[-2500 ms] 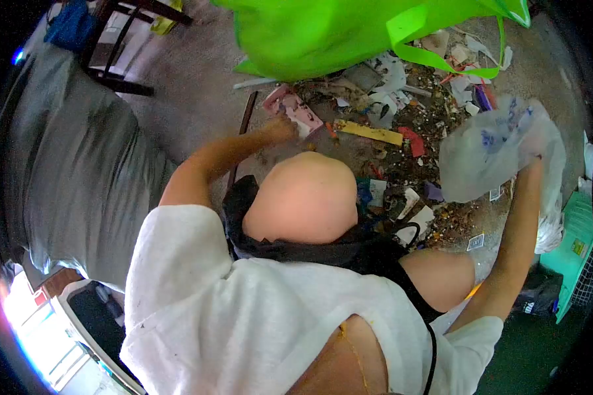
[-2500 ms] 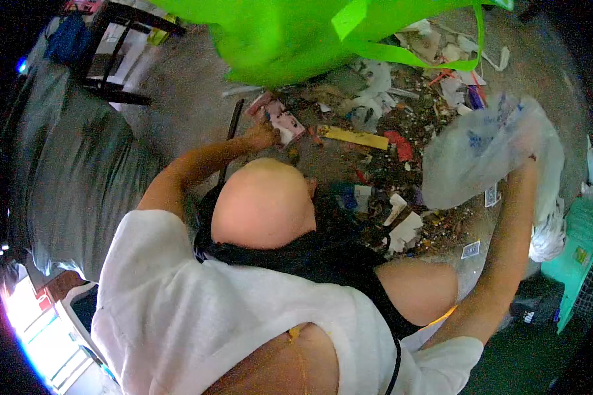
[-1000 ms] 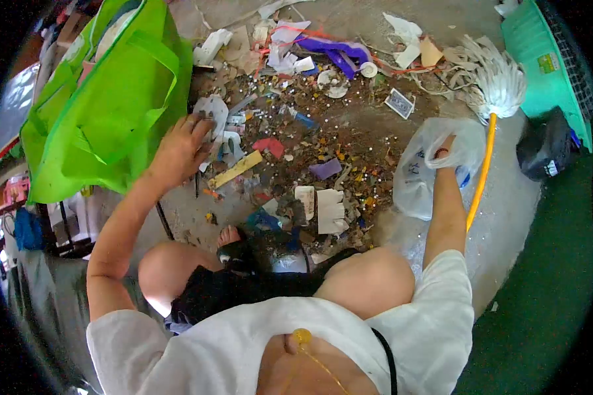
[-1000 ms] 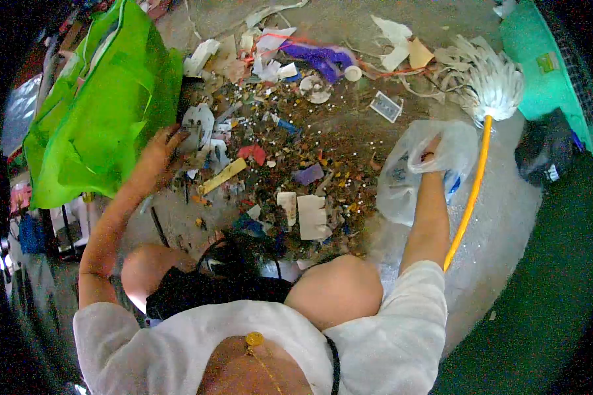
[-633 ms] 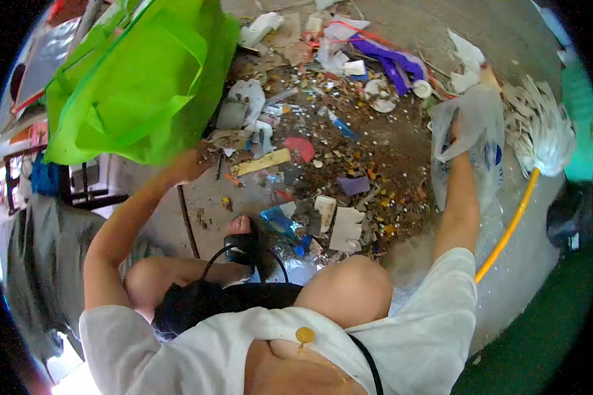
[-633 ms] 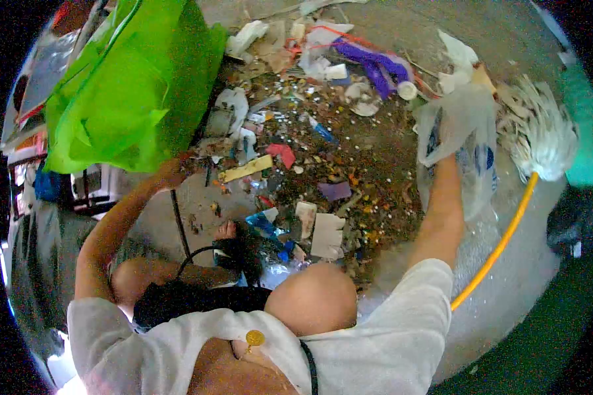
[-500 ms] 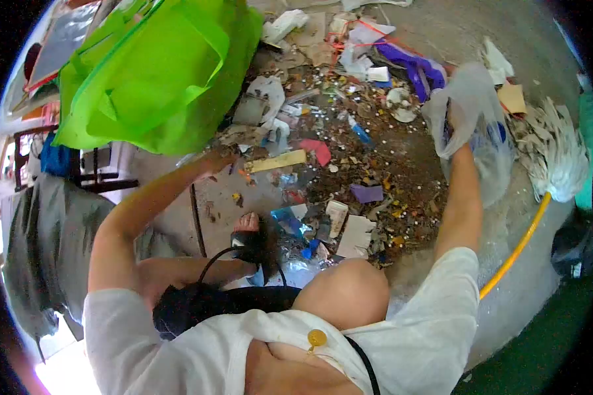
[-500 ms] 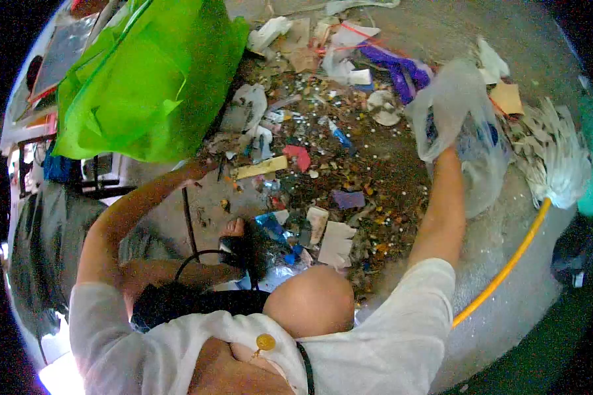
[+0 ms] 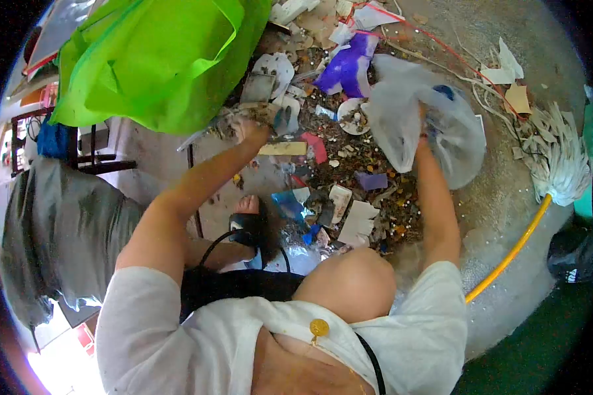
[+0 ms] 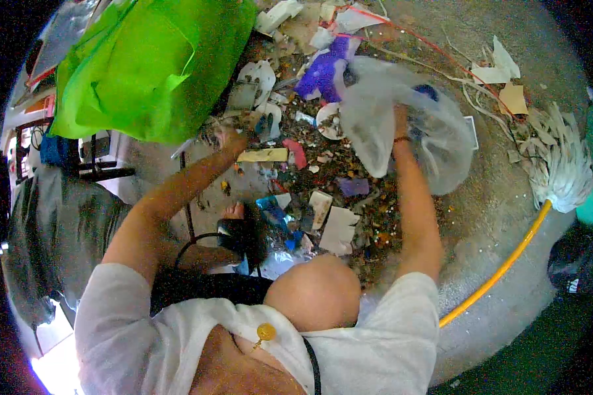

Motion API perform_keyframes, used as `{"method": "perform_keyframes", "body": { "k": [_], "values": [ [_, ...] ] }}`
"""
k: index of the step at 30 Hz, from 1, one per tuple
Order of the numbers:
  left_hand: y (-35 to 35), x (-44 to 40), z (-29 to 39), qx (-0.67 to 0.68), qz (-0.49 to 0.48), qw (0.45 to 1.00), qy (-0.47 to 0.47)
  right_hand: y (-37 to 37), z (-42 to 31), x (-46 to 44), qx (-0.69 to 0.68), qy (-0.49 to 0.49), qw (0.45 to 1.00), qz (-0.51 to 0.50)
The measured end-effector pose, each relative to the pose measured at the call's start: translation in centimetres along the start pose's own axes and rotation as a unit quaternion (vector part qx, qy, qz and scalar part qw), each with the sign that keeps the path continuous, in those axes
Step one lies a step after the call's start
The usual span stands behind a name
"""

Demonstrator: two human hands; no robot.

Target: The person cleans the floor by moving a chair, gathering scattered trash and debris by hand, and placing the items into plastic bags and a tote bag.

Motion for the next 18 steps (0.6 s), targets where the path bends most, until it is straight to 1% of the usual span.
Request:
{"method": "perform_keyframes", "body": {
  "k": [1,2,3,4,6,8,10,11,13,14,16,17,18],
  "values": [
    [-1.5,1.7,3.2,-0.045,0.039,0.985,0.165,-1.2,1.0,1.4,-0.013,0.003,0.999,0.029],
    [-2.7,3.8,6.3,-0.086,0.077,0.939,0.325,-2.6,2.3,3.0,-0.021,0.008,0.998,0.058],
    [-2.9,4.7,8.7,-0.042,0.056,0.902,0.426,-4.1,3.6,4.7,-0.029,0.021,0.995,0.089],
    [-3.0,5.7,11.0,0.004,0.034,0.853,0.521,-5.6,5.3,6.6,-0.031,0.033,0.992,0.119],
    [-2.2,9.2,15.0,-0.041,-0.001,0.773,0.633,-9.3,9.0,10.9,-0.029,0.082,0.980,0.181],
    [1.8,11.3,18.9,-0.120,-0.169,0.744,0.636,-11.7,12.3,15.6,-0.022,0.140,0.963,0.229],
    [5.1,14.7,21.1,-0.231,-0.170,0.664,0.691,-12.6,14.9,20.2,-0.021,0.197,0.946,0.258],
    [6.6,15.2,22.0,-0.232,-0.173,0.658,0.695,-12.6,16.1,22.5,-0.022,0.223,0.937,0.268],
    [9.1,15.1,23.6,-0.261,-0.041,0.646,0.716,-11.2,17.8,26.8,-0.023,0.273,0.922,0.273],
    [9.1,15.6,24.1,-0.261,-0.047,0.641,0.720,-10.4,18.3,28.6,-0.027,0.292,0.917,0.272],
    [9.7,15.9,24.7,-0.381,-0.046,0.621,0.684,-8.0,19.0,31.6,-0.037,0.323,0.910,0.258],
    [10.2,15.9,24.7,-0.343,-0.019,0.622,0.703,-6.1,18.7,32.9,-0.044,0.335,0.908,0.247],
    [10.9,15.5,24.2,-0.344,-0.020,0.622,0.703,-4.6,18.5,33.4,-0.046,0.339,0.911,0.232]
  ]
}}
Point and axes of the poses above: each hand's wrist, its own x-axis away from the middle knuckle, its own y-axis out of the palm, z = x × y, the point moved 5 cm from there along -x, towards the middle knuckle, and after that the axes turned 15 degrees about -z, right-handed, at the moved point
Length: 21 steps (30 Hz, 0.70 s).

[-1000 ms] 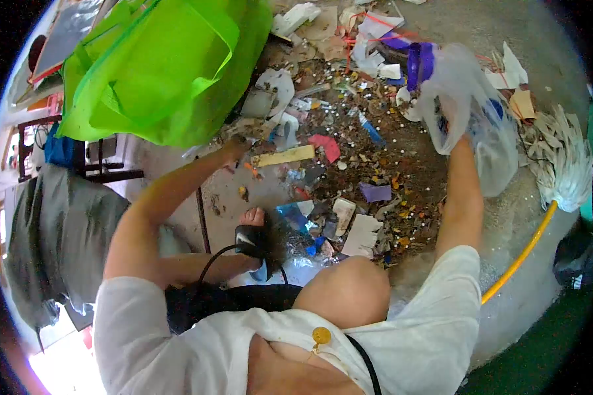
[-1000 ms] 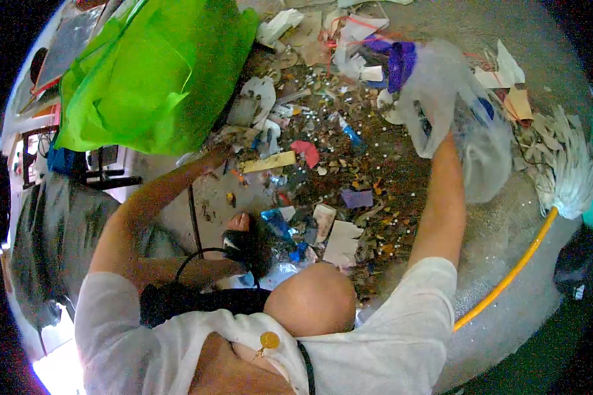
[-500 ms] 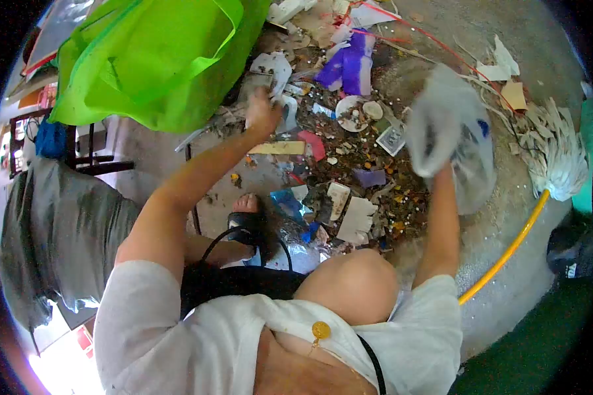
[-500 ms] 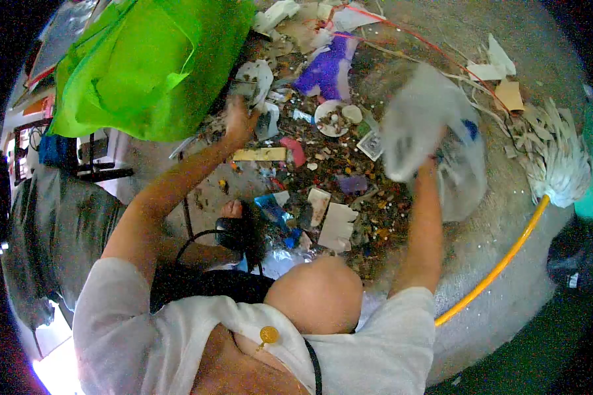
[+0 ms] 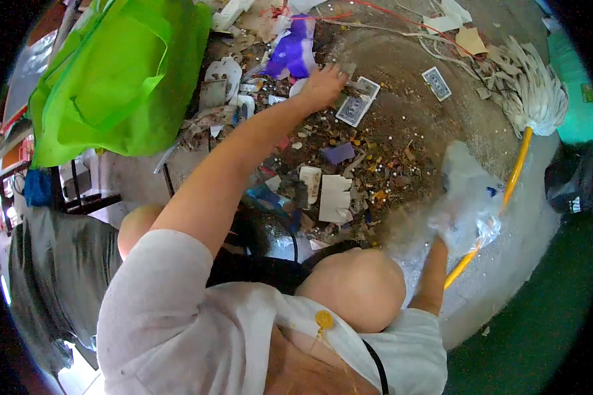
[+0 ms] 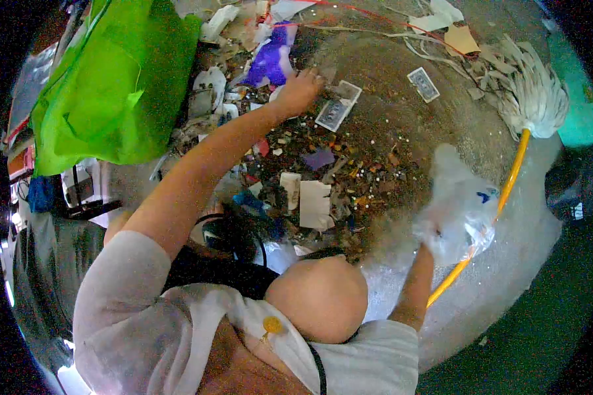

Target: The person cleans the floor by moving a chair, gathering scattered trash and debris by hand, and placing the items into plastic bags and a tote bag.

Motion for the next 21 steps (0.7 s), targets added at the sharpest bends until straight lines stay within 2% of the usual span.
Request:
{"method": "perform_keyframes", "body": {
  "k": [2,3,4,6,8,10,12,14,15,17,21],
  "values": [
    [0.9,0.5,-1.3,-0.059,0.033,0.990,-0.122,2.6,0.1,2.3,0.009,-0.002,0.999,-0.036],
    [1.8,0.5,-2.5,0.048,-0.046,0.983,-0.171,3.8,-0.2,2.9,0.018,-0.008,0.999,-0.050],
    [1.6,0.7,-3.0,0.047,-0.047,0.983,-0.171,5.0,-0.9,3.7,0.029,-0.017,0.997,-0.063],
    [-0.7,1.8,-3.7,-0.023,0.142,0.968,-0.204,6.9,-2.7,4.2,0.051,-0.039,0.995,-0.082],
    [-0.8,2.7,-3.2,-0.013,0.146,0.972,-0.181,8.3,-4.1,4.4,0.078,-0.061,0.991,-0.090],
    [2.9,1.5,-0.6,-0.036,-0.072,0.997,0.004,9.0,-4.9,4.2,0.096,-0.074,0.988,-0.093],
    [3.4,1.9,1.9,-0.052,0.006,0.998,-0.045,9.4,-5.8,3.9,0.117,-0.091,0.985,-0.090],
    [2.6,2.3,3.1,0.003,0.062,0.991,-0.123,9.7,-5.9,3.8,0.128,-0.104,0.982,-0.091],
    [2.2,2.2,3.6,0.003,0.061,0.990,-0.128,9.5,-5.8,3.8,0.137,-0.107,0.981,-0.087],
    [1.8,1.9,3.5,0.056,-0.040,0.984,-0.165,9.5,-6.2,3.3,0.148,-0.118,0.979,-0.082],
    [1.1,1.0,2.9,0.157,-0.063,0.967,-0.189,9.1,-6.4,2.7,0.168,-0.129,0.975,-0.066]
  ]
}}
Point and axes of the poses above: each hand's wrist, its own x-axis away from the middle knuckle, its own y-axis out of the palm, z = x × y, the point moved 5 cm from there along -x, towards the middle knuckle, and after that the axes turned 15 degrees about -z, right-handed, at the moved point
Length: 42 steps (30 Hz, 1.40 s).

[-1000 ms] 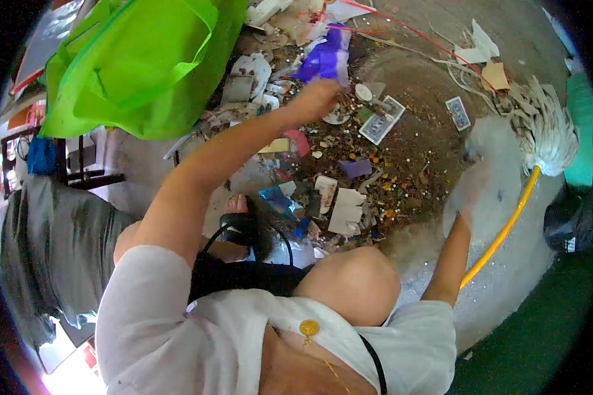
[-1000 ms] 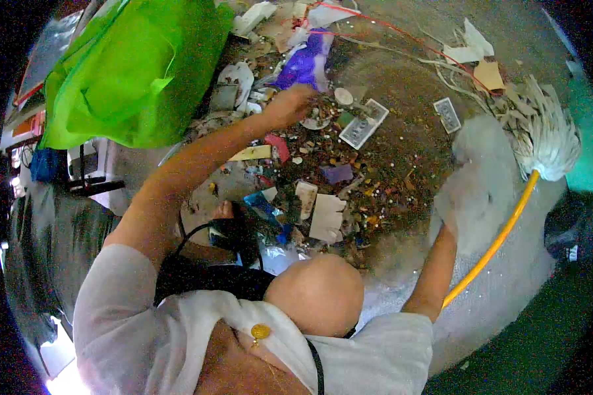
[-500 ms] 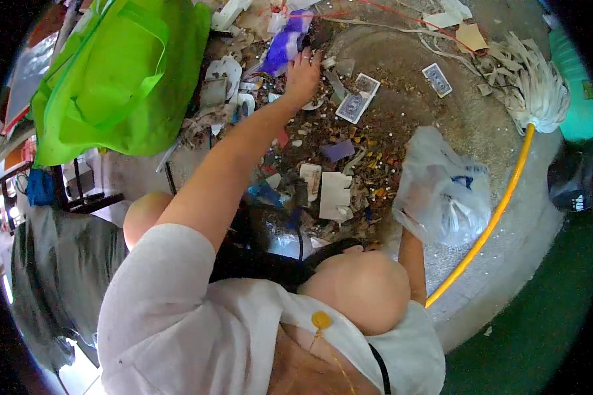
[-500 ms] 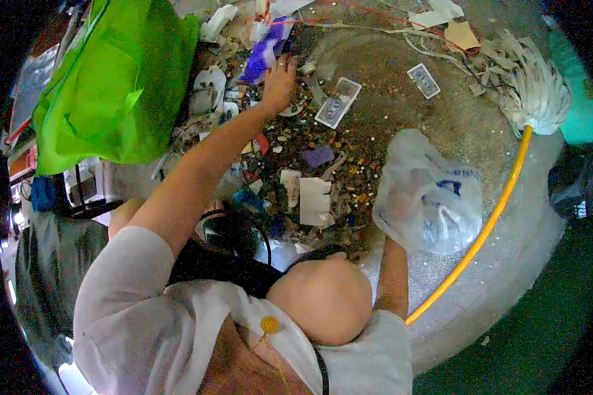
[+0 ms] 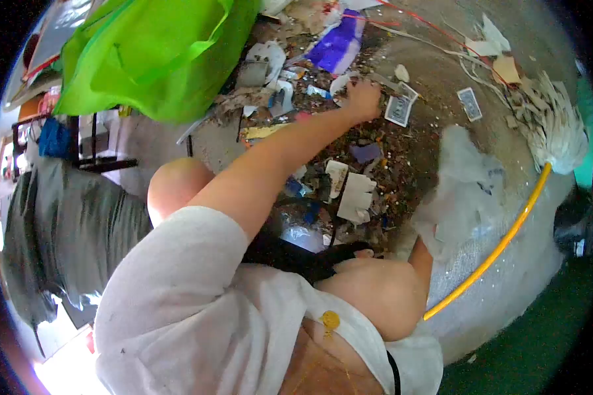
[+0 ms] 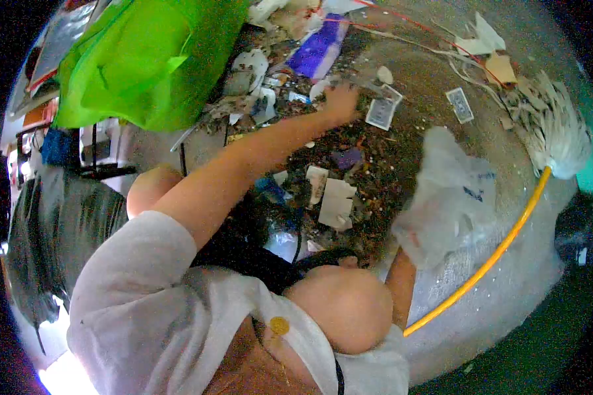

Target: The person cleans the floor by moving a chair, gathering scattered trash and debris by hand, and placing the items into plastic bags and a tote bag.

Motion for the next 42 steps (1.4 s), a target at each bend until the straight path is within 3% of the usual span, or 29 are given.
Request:
{"method": "perform_keyframes", "body": {
  "k": [7,8,9,11,12,14,15,16,17,19,20,21,23,26,27,29,31,32,33,34,35,36,38,39,41,42],
  "values": [
    [-3.6,-1.7,-2.7,0.207,0.008,0.978,0.002,-2.3,-0.9,-1.9,0.076,-0.038,0.995,0.046],
    [-4.7,-1.5,-2.7,0.252,0.026,0.966,0.048,-3.0,-1.6,-2.3,0.107,-0.053,0.991,0.058],
    [-5.6,-1.6,-2.7,0.294,0.014,0.951,0.089,-3.8,-2.2,-2.9,0.137,-0.067,0.986,0.073],
    [-6.7,-2.7,-3.2,0.411,-0.074,0.906,0.071,-6.5,-4.7,-4.3,0.174,-0.107,0.971,0.125],
    [-6.9,-2.7,-2.6,0.410,-0.075,0.905,0.081,-8.3,-5.6,-4.4,0.148,-0.118,0.972,0.141],
    [-7.1,-0.5,0.2,0.436,-0.156,0.861,0.211,-12.8,-7.2,-3.2,-0.140,-0.122,0.974,0.132],
    [-8.2,1.3,2.4,0.396,-0.259,0.852,0.224,-13.7,-7.3,-3.3,-0.281,-0.128,0.944,0.118],
    [-8.4,2.0,3.9,0.374,-0.254,0.847,0.280,-14.5,-7.5,-3.4,-0.418,-0.131,0.892,0.115],
    [-8.8,3.0,5.6,0.351,-0.247,0.839,0.335,-13.5,-7.9,-4.4,-0.298,-0.120,0.946,0.030],
    [-9.6,5.3,8.7,0.319,-0.238,0.822,0.407,-8.5,-8.2,-6.2,-0.171,-0.198,0.965,-0.005],
    [-9.7,6.1,9.9,0.334,-0.262,0.804,0.418,-7.6,-9.4,-6.0,-0.228,-0.214,0.950,-0.025],
    [-9.8,6.6,10.5,0.347,-0.251,0.807,0.406,-6.7,-10.6,-5.8,-0.283,-0.228,0.930,-0.045],
    [-8.9,6.4,10.5,0.368,-0.271,0.825,0.333,-9.8,-14.8,-2.8,-0.394,-0.159,0.896,-0.129],
    [-6.8,2.8,7.6,0.429,-0.252,0.824,0.271,-11.2,-14.5,-1.5,-0.257,-0.133,0.945,-0.154],
    [-6.8,2.9,7.0,0.426,-0.253,0.824,0.276,-11.4,-13.3,-0.9,-0.195,-0.241,0.941,-0.133],
    [-9.0,5.2,5.6,0.353,-0.218,0.887,0.205,-12.4,-7.9,1.0,-0.146,-0.222,0.963,-0.045],
    [-8.8,4.3,3.6,0.400,-0.217,0.866,0.205,-14.7,-1.2,0.1,-0.376,0.000,0.926,-0.025],
    [-8.8,3.9,2.7,0.449,-0.216,0.843,0.202,-15.5,4.6,1.6,-0.254,0.108,0.948,0.158],
    [-9.4,3.6,2.0,0.447,-0.216,0.844,0.205,-14.6,11.2,2.6,0.018,0.140,0.962,0.232],
    [-10.1,3.5,0.8,0.473,-0.196,0.840,0.182,-15.5,12.8,4.8,0.125,0.253,0.947,0.157],
    [-10.8,3.9,-0.4,0.503,-0.170,0.834,0.153,-12.9,18.7,5.4,0.107,0.288,0.948,0.084],
    [-12.3,4.9,-0.8,0.461,-0.180,0.859,0.133,-9.8,23.8,7.3,0.007,0.227,0.966,0.125],
    [-13.0,4.5,-2.2,0.493,-0.141,0.849,0.131,-9.6,26.0,8.7,0.086,0.384,0.919,0.022],
    [-13.3,4.0,-2.5,0.515,-0.125,0.837,0.140,-10.2,25.7,9.9,0.088,0.385,0.918,0.020],
    [-14.8,3.8,-3.2,0.496,-0.122,0.853,0.110,-10.7,24.8,10.8,-0.076,0.301,0.950,0.015],
    [-16.1,3.2,-4.3,0.478,-0.080,0.870,0.097,-11.0,23.8,9.2,-0.045,0.235,0.971,-0.019]
  ]
}}
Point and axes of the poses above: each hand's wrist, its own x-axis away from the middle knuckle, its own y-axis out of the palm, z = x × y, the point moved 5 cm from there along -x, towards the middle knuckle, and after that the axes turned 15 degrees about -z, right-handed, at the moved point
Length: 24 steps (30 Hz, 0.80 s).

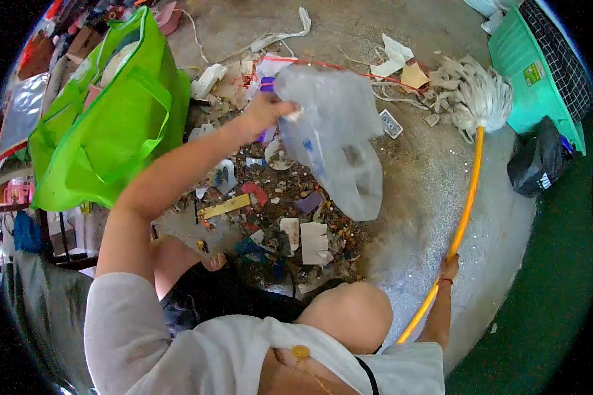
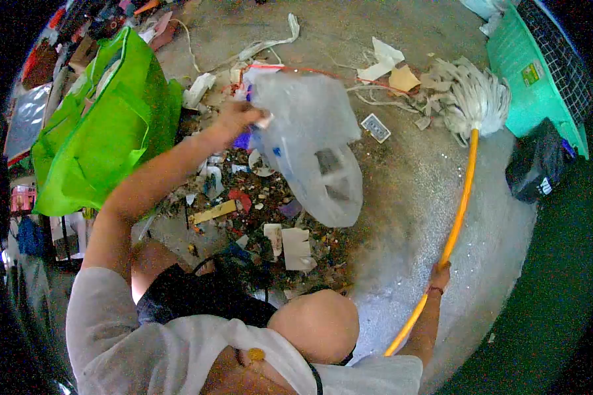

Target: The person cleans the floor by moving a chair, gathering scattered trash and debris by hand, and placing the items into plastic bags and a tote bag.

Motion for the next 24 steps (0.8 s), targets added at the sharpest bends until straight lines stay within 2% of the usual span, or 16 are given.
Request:
{"method": "perform_keyframes", "body": {
  "k": [1,3,4,5,6,8,9,10,13,15,17,18,20,21,23,24],
  "values": [
    [-1.6,-0.2,0.4,-0.027,0.042,0.999,0.005,-0.1,-2.1,-0.9,-0.193,-0.072,0.978,-0.005],
    [-3.2,0.5,3.1,0.127,0.078,0.985,0.086,-3.1,-11.6,-1.1,-0.097,-0.234,0.963,0.088],
    [-3.6,1.1,5.0,0.130,0.112,0.978,0.115,-3.4,-13.2,-2.6,-0.140,-0.281,0.939,0.139],
    [-4.4,1.6,6.7,0.137,0.148,0.969,0.141,-6.1,-18.0,-1.7,-0.120,-0.171,0.977,0.043],
    [-5.5,1.6,8.0,0.139,0.140,0.971,0.134,-5.9,-18.8,-5.0,-0.073,-0.131,0.989,0.005],
    [-8.5,2.7,10.8,0.119,0.205,0.955,0.179,-9.4,-25.7,-4.1,0.005,-0.181,0.983,0.018],
    [-9.3,3.6,11.9,0.122,0.201,0.956,0.175,-10.4,-27.2,-4.2,0.007,-0.176,0.984,0.016],
    [-10.0,5.4,13.4,0.054,0.242,0.950,0.192,-10.9,-28.1,-4.2,0.002,-0.150,0.988,-0.021],
    [-11.9,9.5,16.5,0.118,0.277,0.937,0.177,-13.4,-28.8,1.1,0.028,-0.092,0.992,-0.082],
    [-12.9,13.1,18.5,0.067,0.285,0.938,0.183,-15.0,-28.3,6.6,0.015,-0.100,0.984,-0.144],
    [-13.6,16.2,20.5,0.027,0.281,0.944,0.172,-15.8,-27.3,11.8,0.106,-0.109,0.977,-0.152],
    [-13.9,17.6,21.6,0.012,0.275,0.947,0.165,-16.6,-27.3,15.1,0.118,-0.102,0.970,-0.187],
    [-14.0,20.5,22.9,0.188,0.255,0.946,0.060,-17.4,-27.7,22.4,0.111,-0.112,0.957,-0.243],
    [-14.5,22.0,24.1,0.187,0.248,0.949,0.063,-17.5,-27.9,26.0,0.092,-0.129,0.951,-0.264],
    [-15.9,25.1,25.5,0.269,0.259,0.925,0.075,-20.2,-29.8,32.5,0.074,-0.098,0.931,-0.345],
    [-17.1,26.7,25.6,0.266,0.252,0.927,0.076,-22.1,-31.1,35.4,0.066,-0.086,0.923,-0.370]
  ]
}}
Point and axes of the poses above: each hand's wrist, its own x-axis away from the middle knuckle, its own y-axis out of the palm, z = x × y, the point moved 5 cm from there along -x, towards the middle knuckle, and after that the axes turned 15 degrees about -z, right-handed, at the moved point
